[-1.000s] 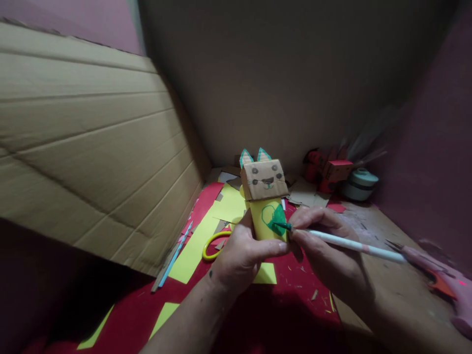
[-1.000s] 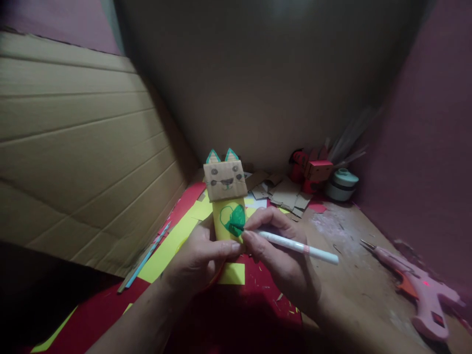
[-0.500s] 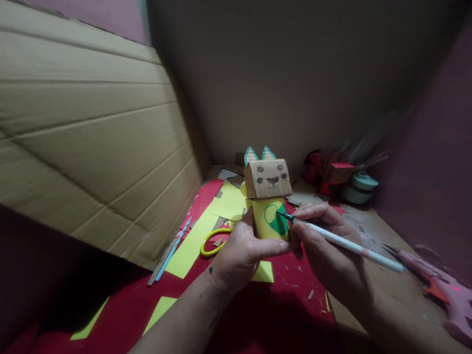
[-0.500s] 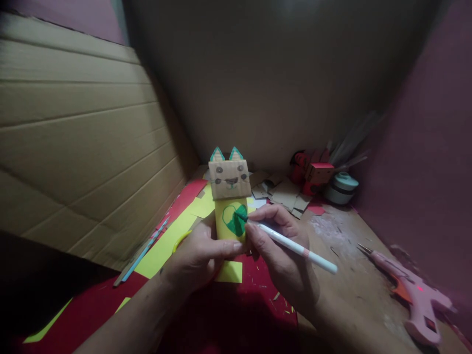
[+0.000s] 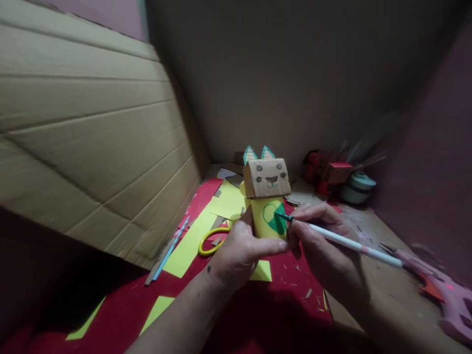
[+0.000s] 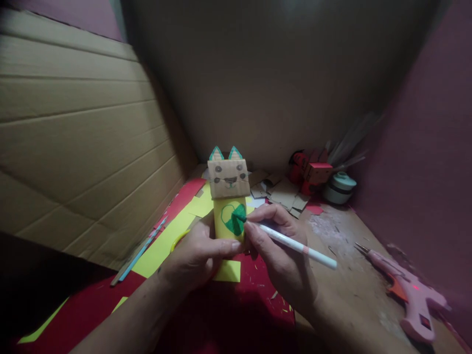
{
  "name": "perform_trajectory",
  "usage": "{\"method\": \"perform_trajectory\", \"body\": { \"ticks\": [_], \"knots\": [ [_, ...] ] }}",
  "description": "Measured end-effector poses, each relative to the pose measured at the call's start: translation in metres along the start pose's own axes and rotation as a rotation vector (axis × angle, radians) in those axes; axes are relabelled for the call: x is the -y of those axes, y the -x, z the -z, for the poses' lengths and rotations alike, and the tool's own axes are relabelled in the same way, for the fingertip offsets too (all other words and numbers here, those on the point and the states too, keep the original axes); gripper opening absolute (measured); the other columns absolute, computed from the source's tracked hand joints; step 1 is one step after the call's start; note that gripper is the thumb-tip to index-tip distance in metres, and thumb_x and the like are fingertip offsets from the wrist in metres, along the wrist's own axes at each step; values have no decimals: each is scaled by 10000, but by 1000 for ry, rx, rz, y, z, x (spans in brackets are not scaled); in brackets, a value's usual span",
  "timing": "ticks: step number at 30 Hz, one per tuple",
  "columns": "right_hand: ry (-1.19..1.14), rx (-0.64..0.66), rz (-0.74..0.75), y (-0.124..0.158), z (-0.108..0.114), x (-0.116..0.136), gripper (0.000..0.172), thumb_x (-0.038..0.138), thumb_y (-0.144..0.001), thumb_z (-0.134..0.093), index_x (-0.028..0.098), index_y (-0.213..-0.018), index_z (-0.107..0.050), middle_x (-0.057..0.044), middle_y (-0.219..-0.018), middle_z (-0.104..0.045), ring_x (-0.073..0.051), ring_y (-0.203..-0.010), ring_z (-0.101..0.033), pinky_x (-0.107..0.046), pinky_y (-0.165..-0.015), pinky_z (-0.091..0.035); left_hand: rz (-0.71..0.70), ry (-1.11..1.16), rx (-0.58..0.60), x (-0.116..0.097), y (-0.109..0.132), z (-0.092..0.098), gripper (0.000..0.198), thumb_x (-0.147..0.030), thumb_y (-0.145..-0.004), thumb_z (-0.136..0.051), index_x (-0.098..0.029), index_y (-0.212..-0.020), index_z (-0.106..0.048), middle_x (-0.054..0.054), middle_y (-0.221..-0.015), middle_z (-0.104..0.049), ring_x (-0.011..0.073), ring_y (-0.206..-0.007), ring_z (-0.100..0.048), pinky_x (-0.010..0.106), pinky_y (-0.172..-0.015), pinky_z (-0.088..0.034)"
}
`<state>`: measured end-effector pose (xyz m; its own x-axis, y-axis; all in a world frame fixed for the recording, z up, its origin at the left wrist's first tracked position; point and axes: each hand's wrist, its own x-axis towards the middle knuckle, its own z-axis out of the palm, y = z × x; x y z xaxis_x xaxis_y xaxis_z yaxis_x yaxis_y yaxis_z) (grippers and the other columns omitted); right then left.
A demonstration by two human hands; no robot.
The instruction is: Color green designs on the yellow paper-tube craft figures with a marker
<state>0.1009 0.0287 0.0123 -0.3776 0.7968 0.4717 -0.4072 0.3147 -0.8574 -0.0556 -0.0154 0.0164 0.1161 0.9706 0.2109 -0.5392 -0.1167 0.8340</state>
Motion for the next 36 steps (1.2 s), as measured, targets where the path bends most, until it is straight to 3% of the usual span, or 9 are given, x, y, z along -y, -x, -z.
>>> {"method": "perform_trajectory", "body": {
  "ticks": [6,13,25,36],
  "knots": [
    [8,4,-1,-1,-1,1,46,274,-951,-796,287,-937,-753,46,-705,-675,-88,-553,-618,-178,-519,-507,-8,-9,-7,0,0,-1,282,-149,-705,-867,-156,-971,-774,69,-918,-804,214,-827,-732,294,-722,-535],
    [24,-19,12,-3,-4,2,50,317,-933,-816,299,-946,-772,55,-686,-685,-71,-541,-630,-134,-512,-520,-15,-15,11,2,0,1,285,-94,-730,-834,-163,-1001,-779,56,-983,-813,189,-864,-730,270,-709,-535],
    [-20,16,29,-2,-2,-1,45,293,-956,-794,284,-967,-752,64,-703,-674,-61,-555,-635,-130,-537,-520,-20,28,12,2,-2,0,266,-121,-710,-871,-160,-949,-761,21,-824,-780,141,-730,-677,260,-719,-540],
    [-16,0,33,-1,-1,-2,39,282,-970,-777,282,-979,-740,66,-708,-674,-62,-558,-633,-132,-541,-521,-25,5,33,2,-1,2,266,-116,-723,-861,-160,-968,-769,20,-824,-769,140,-739,-672,255,-725,-535]
  ]
}}
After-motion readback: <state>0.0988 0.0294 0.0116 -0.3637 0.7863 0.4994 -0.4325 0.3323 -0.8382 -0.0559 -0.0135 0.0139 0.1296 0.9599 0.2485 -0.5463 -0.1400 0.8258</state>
